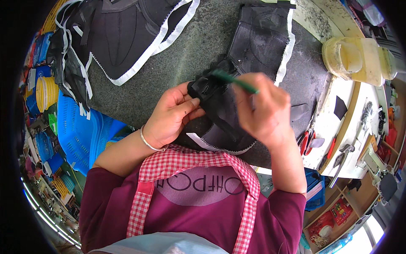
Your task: The recorder trims excess fabric from shoe upper components using scissors and applies adhesive to the edges using a scraper.
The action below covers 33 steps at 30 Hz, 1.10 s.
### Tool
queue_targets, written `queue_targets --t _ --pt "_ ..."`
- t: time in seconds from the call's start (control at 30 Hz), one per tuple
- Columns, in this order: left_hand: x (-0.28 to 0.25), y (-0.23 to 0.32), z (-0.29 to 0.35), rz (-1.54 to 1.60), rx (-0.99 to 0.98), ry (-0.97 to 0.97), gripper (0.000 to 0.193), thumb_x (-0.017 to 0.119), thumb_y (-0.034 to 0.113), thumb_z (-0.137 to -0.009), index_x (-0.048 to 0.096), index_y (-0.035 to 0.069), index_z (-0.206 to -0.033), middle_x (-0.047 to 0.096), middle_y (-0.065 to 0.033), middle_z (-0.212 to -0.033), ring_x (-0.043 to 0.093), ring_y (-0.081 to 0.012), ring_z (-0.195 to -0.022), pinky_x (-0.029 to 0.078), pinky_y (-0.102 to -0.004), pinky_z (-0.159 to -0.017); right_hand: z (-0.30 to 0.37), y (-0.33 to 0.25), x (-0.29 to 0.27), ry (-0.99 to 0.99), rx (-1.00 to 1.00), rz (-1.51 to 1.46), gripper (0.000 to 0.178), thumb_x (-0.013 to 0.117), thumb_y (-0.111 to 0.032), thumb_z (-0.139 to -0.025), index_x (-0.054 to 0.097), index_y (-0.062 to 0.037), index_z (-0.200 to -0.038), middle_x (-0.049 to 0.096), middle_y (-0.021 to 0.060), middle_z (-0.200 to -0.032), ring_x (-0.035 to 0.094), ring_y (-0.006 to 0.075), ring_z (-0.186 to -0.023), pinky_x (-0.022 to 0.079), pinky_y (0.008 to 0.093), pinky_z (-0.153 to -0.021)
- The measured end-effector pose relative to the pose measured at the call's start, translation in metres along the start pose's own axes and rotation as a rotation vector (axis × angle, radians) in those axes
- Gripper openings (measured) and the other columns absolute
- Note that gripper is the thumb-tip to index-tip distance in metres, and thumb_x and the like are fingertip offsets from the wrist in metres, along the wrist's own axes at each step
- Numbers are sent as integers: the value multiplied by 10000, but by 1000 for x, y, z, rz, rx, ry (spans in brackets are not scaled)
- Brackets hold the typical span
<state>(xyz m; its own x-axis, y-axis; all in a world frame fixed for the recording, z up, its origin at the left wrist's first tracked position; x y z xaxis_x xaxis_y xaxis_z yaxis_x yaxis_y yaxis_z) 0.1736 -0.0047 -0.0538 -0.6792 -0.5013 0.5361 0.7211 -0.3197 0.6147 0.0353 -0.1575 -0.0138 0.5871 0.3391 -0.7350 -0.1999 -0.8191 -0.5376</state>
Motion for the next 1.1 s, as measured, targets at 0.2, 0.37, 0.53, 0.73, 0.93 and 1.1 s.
queue_targets --t 0.2,0.37,0.53,0.73,0.93,1.1 --pt "1 1 5 8 17 -19 377 438 -38 -969 527 67 -1320 632 3 -1164 608 -78 -1061 505 -245 -923 7 -12 2 -114 -40 -297 199 718 36 -795 619 -29 -955 670 117 -832 674 282 -663 540 344 -584" --pt "-2 -2 4 -25 34 -38 414 430 -48 -963 501 64 -1356 623 -5 -1183 597 -69 -1070 497 -245 -940 6 3 0 -88 159 -304 155 700 45 -825 624 -14 -947 679 112 -845 686 252 -691 536 305 -615" --pt "-4 -5 1 -366 258 -38 423 430 -45 -961 499 20 -1373 636 -2 -1028 595 -65 -860 482 -210 -798 1 2 -10 -221 299 -504 114 634 100 -849 637 14 -924 671 92 -831 687 181 -715 537 281 -651" --pt "-11 38 -24 -1134 709 12 513 450 -141 -806 611 23 -1265 676 -187 -967 688 -296 -856 550 -306 -816 7 16 2 -219 116 -462 166 641 98 -820 613 -5 -948 647 113 -827 674 254 -730 529 331 -651" --pt "-11 33 -36 -1129 975 -74 496 442 -129 -850 634 56 -1268 693 -189 -1077 694 -259 -811 524 -304 -746 44 9 -41 -600 138 -512 182 694 52 -779 609 -21 -922 635 121 -796 654 332 -738 513 380 -636" --pt "0 39 -42 -1236 992 2 515 473 -155 -783 625 30 -1240 678 -195 -1113 688 -352 -969 560 -383 -820 15 23 -47 86 171 -101 226 672 87 -780 689 -47 -962 687 105 -871 678 277 -808 530 354 -691"
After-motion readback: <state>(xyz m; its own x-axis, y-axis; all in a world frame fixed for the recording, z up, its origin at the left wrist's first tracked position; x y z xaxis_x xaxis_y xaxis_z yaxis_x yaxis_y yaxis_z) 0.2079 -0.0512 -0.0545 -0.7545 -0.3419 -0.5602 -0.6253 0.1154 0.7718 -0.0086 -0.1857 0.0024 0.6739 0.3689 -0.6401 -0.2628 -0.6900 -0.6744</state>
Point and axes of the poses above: each hand's wrist, its own z-axis away from the middle knuckle, its own x-axis out of the palm, y = z × x, the point moved 1 cm from there along -z, towards the middle knuckle
